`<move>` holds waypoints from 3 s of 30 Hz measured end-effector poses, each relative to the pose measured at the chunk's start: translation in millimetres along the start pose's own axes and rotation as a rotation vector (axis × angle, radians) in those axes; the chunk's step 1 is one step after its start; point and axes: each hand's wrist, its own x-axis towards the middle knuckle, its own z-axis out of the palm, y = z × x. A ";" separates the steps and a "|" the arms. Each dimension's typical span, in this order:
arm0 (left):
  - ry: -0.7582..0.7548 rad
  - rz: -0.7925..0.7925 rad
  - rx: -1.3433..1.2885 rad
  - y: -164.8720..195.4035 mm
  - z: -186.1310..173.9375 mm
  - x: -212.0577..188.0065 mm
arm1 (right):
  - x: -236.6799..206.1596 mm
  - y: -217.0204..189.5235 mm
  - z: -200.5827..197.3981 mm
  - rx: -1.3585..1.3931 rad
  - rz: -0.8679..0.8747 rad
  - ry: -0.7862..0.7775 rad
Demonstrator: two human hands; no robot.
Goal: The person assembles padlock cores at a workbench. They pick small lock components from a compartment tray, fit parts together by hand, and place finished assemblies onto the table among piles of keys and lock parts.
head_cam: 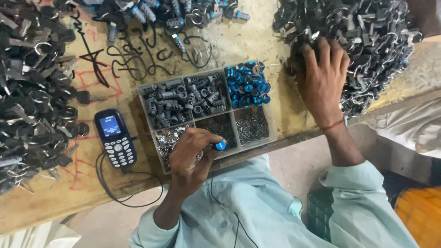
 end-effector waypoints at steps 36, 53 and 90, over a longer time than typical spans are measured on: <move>-0.181 0.089 0.178 17.4 23.2 -19.6 | -64.0 -114.4 -96.6 1.226 -0.002 -0.156; -0.195 0.206 0.231 24.0 25.0 -21.3 | -65.3 -128.6 -127.0 0.945 -0.116 -0.170; -0.118 -0.285 0.608 26.4 -49.7 -22.5 | -13.4 -168.2 -63.5 0.542 -0.445 -0.435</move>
